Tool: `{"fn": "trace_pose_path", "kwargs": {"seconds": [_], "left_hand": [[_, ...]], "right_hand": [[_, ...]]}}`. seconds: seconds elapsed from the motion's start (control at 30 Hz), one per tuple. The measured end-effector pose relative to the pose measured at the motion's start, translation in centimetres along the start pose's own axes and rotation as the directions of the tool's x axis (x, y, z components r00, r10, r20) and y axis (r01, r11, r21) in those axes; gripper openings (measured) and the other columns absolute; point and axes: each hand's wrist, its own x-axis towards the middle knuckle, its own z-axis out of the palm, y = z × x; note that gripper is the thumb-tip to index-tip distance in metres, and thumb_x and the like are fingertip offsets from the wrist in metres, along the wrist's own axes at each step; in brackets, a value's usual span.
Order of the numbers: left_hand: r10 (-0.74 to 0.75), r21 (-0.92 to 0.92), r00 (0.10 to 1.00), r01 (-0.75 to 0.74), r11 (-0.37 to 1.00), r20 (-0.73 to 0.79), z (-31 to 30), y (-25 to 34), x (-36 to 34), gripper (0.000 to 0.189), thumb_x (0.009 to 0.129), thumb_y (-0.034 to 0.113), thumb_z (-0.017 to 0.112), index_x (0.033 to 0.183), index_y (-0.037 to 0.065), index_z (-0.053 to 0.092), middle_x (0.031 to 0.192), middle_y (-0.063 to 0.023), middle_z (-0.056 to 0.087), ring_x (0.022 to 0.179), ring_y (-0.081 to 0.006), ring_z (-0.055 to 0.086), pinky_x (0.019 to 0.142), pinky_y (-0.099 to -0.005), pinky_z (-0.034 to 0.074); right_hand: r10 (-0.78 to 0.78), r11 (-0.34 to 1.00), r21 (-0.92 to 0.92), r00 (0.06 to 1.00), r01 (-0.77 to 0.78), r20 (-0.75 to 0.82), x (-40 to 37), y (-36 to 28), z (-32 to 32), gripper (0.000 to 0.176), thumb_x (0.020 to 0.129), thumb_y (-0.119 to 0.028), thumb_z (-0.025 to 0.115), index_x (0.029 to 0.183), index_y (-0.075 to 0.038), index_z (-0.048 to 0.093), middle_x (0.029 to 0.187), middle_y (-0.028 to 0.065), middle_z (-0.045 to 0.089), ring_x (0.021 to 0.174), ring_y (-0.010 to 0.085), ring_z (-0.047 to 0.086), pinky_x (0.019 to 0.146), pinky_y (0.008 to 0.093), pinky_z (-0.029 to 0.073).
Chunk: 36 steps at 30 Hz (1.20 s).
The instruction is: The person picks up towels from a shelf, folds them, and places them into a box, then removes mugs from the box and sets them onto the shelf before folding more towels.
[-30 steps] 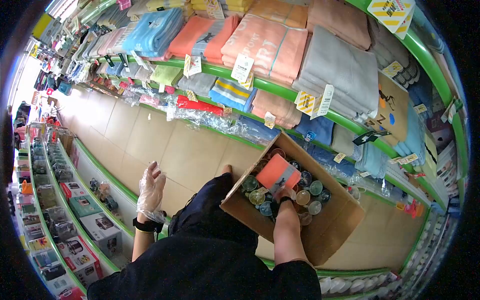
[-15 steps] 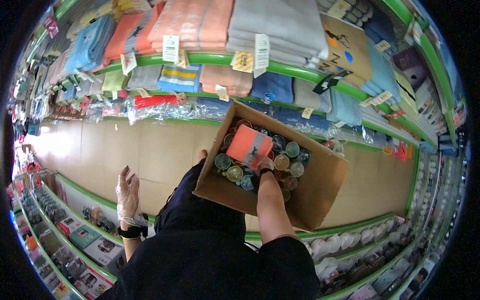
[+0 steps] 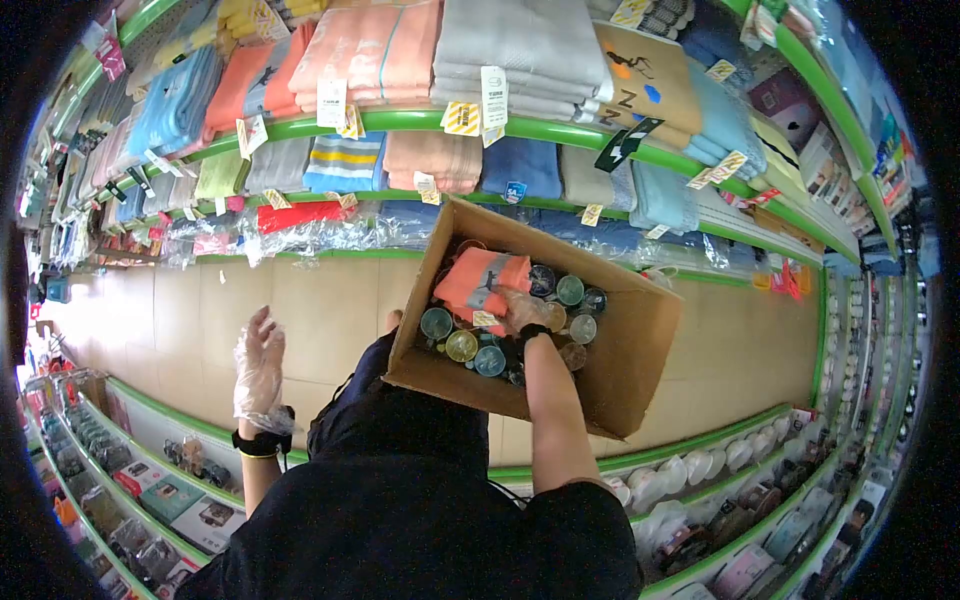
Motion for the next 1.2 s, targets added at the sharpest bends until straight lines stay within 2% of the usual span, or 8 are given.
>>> {"fn": "trace_pose_path", "kwargs": {"seconds": [0.1,0.23,0.3,0.33,0.43,0.57,0.83,1.2], "left_hand": [[0.175,0.022,0.978,-0.178,0.984,0.114,2.0,1.0,1.3,0.039,0.088,0.004,0.053,0.126,0.001,0.047,0.122,-0.0167,0.054,0.104,-0.0287,0.058,0.085,-0.0361,0.048],[0.291,-0.243,0.91,-0.223,0.944,0.296,4.7,3.0,3.2,0.038,0.088,0.003,0.053,0.125,-0.002,0.049,0.112,-0.0166,0.061,0.099,-0.0227,0.061,0.085,-0.033,0.049],[0.267,-0.354,0.841,-0.098,0.93,0.47,5.3,4.8,4.0,0.041,0.092,0.009,0.056,0.13,-0.001,0.044,0.121,-0.012,0.055,0.111,-0.0196,0.054,0.094,-0.0337,0.044],[0.211,-0.429,0.77,0.09,0.899,0.602,5.6,6.7,3.8,0.043,0.092,0.011,0.057,0.131,-0.001,0.044,0.121,-0.0116,0.055,0.11,-0.0193,0.054,0.095,-0.0339,0.044],[0.152,-0.481,0.609,0.423,0.768,0.779,7.9,9.1,2.5,0.05,0.09,0.017,0.063,0.131,-0.001,0.043,0.124,-0.0111,0.054,0.111,-0.0193,0.054,0.096,-0.0352,0.044],[0.306,-0.458,0.348,0.755,0.469,0.886,9.7,10.1,2.6,0.05,0.087,0.01,0.063,0.132,0.003,0.043,0.126,-0.0104,0.053,0.115,-0.0212,0.054,0.099,-0.0368,0.044],[0.419,-0.784,0.685,0.385,0.487,0.596,6.4,9.1,3.8,0.054,0.081,0.002,0.068,0.129,0.002,0.044,0.123,-0.0099,0.056,0.112,-0.0211,0.055,0.095,-0.0368,0.047],[0.524,-0.672,0.763,-0.164,0.722,0.377,-2.2,7.0,6.1,0.046,0.087,0.009,0.064,0.128,-0.001,0.045,0.121,-0.0076,0.057,0.11,-0.016,0.054,0.096,-0.0318,0.043]], "right_hand": [[-0.209,0.777,0.577,0.968,0.252,-0.141,-2.5,1.0,-3.0,0.049,0.069,-0.01,0.071,0.116,-0.009,0.06,0.118,0.0127,0.06,0.112,0.0304,0.054,0.096,0.0374,0.045],[-0.57,0.805,-0.026,0.763,0.592,-0.305,-9.4,-0.5,-11.7,0.039,0.073,0.001,0.06,0.111,-0.005,0.061,0.113,0.0106,0.063,0.109,0.0288,0.055,0.091,0.0388,0.046],[-0.42,0.704,0.43,0.82,0.565,-0.388,-13.3,-3.6,-15.3,0.035,0.068,0.003,0.067,0.103,0.001,0.062,0.113,0.0142,0.063,0.106,0.0294,0.058,0.095,0.0388,0.043],[-0.036,0.529,0.829,0.981,0.18,-0.19,-12.7,-1.9,-14.5,0.031,0.07,-0.001,0.071,0.1,0.003,0.062,0.106,0.0112,0.064,0.097,0.0226,0.061,0.089,0.0342,0.046],[0.101,0.6,0.799,0.995,-0.05,-0.013,-17.8,-12.1,-22.6,0.032,0.073,-0.009,0.075,0.102,0.001,0.063,0.101,0.0066,0.064,0.09,0.0147,0.06,0.083,0.0309,0.047],[-0.117,0.437,0.885,0.986,0.162,-0.122,-20.3,-15.0,-23.9,0.04,0.072,-0.007,0.078,0.107,0.001,0.059,0.097,0.0036,0.064,0.088,0.0099,0.059,0.081,0.0281,0.047],[-0.187,0.598,0.781,0.979,0.179,-0.081,-17.6,-18.1,-21.6,0.051,0.075,-0.014,0.076,0.119,0.001,0.055,0.112,0.0058,0.06,0.101,0.0123,0.056,0.089,0.0305,0.045],[-0.51,0.491,0.723,0.833,0.486,-0.214,-10.0,-26.8,-21.8,0.067,0.066,-0.014,0.084,0.123,0.001,0.054,0.122,0.0077,0.057,0.108,0.0126,0.053,0.094,0.0309,0.043]]}}
